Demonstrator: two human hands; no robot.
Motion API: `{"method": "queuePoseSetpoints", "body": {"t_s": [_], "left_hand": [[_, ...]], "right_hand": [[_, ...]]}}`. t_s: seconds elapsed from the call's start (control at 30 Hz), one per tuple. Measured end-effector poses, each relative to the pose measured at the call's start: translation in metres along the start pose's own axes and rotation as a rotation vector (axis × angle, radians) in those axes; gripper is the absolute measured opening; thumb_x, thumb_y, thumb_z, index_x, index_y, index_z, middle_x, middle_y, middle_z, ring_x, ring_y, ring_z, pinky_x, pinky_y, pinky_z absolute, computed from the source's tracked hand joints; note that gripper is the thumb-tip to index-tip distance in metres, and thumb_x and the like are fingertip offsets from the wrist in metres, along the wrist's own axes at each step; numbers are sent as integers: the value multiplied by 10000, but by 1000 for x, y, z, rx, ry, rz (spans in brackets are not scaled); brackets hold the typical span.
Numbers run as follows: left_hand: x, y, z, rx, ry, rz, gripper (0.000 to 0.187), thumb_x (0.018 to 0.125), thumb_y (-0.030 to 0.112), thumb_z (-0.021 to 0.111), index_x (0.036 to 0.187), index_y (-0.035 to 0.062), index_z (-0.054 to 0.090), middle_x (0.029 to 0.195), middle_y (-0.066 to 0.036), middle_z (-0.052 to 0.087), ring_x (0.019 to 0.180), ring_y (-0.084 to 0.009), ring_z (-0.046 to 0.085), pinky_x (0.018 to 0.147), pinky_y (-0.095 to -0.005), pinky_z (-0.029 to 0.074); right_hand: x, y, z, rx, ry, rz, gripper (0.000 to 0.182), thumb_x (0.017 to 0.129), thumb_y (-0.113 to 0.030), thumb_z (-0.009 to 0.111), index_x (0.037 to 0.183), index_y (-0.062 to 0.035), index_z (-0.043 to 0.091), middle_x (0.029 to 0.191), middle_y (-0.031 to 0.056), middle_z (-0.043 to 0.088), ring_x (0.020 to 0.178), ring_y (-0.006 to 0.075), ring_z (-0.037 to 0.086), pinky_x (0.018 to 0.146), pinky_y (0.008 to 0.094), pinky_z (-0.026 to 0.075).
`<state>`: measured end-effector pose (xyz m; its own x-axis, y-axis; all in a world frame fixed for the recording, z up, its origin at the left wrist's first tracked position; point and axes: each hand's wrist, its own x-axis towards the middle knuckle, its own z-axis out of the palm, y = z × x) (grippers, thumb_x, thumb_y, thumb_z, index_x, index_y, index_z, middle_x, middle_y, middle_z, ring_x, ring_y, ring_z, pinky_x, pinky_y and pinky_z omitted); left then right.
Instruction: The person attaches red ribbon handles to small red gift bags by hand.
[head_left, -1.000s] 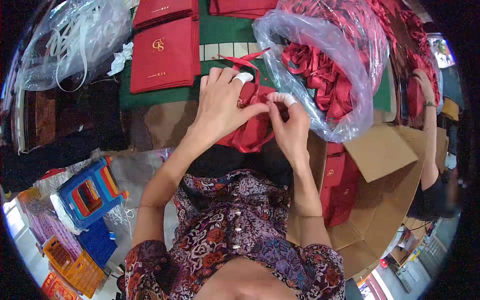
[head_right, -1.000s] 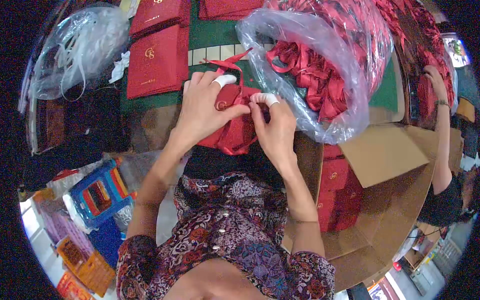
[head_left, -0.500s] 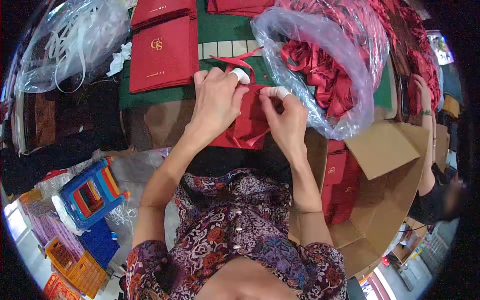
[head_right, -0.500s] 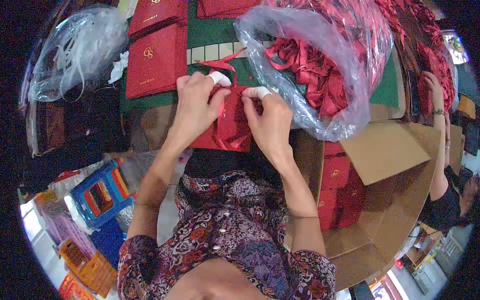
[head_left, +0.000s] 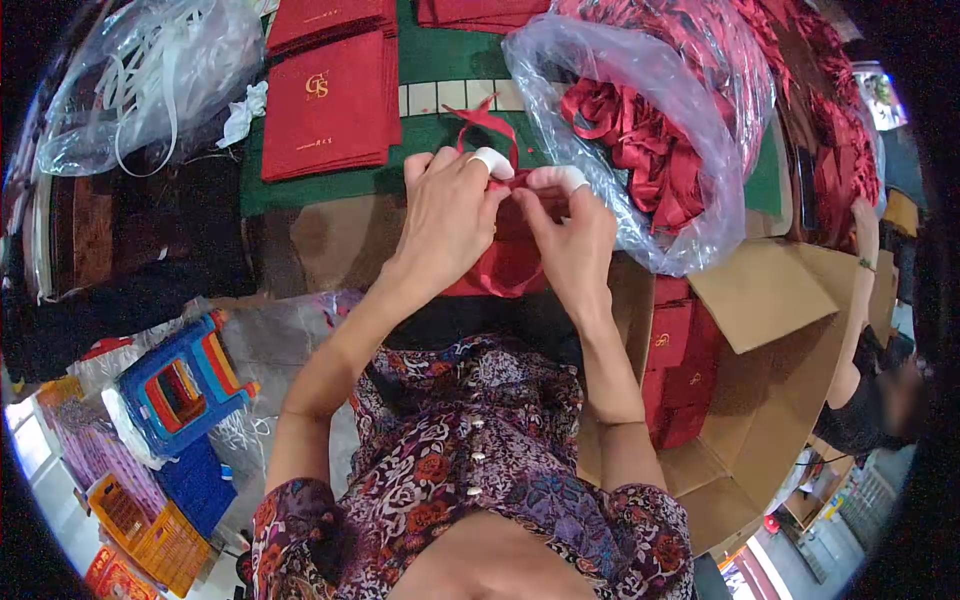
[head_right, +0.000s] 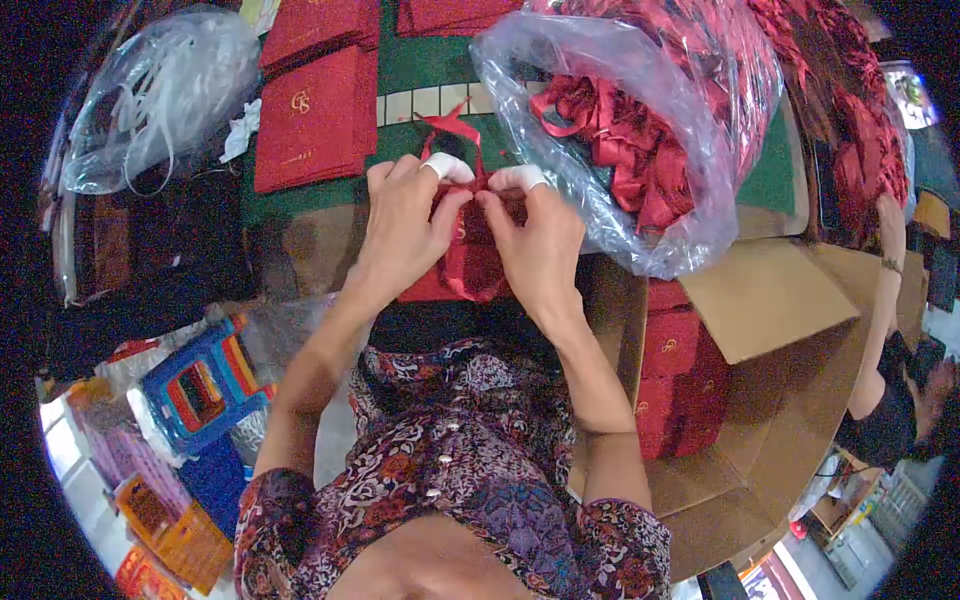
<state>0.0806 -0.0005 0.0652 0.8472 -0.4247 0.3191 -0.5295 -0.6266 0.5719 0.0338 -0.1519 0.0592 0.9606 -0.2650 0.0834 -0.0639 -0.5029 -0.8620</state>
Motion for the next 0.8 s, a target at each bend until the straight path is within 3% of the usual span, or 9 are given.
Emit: {"method": "queuePoseSetpoints", "body": {"t_s": [0.13,0.23,0.33,0.4,0.43,0.5,0.53,0.63,0.8], "left_hand": [[1,1,-2,-18,-12,22,142,850,106,697,983,101,651,846,-77,647,843,-277,581,846,-421,363],[2,4,-6,14,-11,39,139,843,98,697,974,98,652,860,-78,652,859,-272,585,845,-421,365],[0,8,-7,73,-28,95,144,830,87,692,970,93,661,893,-77,656,896,-268,583,851,-425,366],[-3,9,-5,112,-33,146,151,821,82,689,971,91,668,910,-74,656,916,-266,580,857,-428,367],[-5,9,-3,111,3,203,168,812,79,687,980,86,676,929,-68,655,928,-262,576,868,-430,367],[-7,8,-2,113,41,260,186,803,75,684,989,81,685,948,-62,653,940,-258,572,879,-433,368],[-8,7,-3,149,19,272,198,799,71,682,996,78,690,955,-57,653,942,-254,571,888,-431,367],[-9,4,-6,180,8,322,212,790,65,681,1002,72,693,966,-53,654,946,-251,572,901,-429,363],[-8,2,-4,143,26,362,215,775,60,689,989,71,688,962,-56,657,945,-254,576,910,-429,356]], "right_hand": [[0,-1,-7,-112,23,-111,139,874,-58,744,986,4,689,873,76,718,773,135,674,705,279,527],[10,-6,-20,33,18,-125,140,889,-89,733,1008,-14,729,890,83,704,766,131,639,692,264,493],[26,5,-32,-94,-75,-199,157,911,-124,715,1016,-9,733,871,85,702,784,137,648,717,267,499],[38,10,-36,-150,-306,-182,189,928,-157,702,996,17,727,868,59,707,828,124,650,750,267,507],[46,14,-39,-150,-305,-183,189,928,-157,702,996,17,727,868,59,707,828,124,650,750,267,507],[59,20,-44,42,-639,103,227,940,-179,695,1013,34,721,879,26,716,866,107,643,786,281,518],[64,14,-51,125,-708,75,239,917,-189,714,1034,19,733,967,91,739,886,80,626,792,297,507],[73,28,-51,290,-831,-58,239,917,-170,714,1057,23,725,963,46,735,885,87,634,812,284,516],[75,26,-47,388,-904,85,175,909,-129,703,993,24,718,925,36,716,852,85,622,787,268,507]]}}
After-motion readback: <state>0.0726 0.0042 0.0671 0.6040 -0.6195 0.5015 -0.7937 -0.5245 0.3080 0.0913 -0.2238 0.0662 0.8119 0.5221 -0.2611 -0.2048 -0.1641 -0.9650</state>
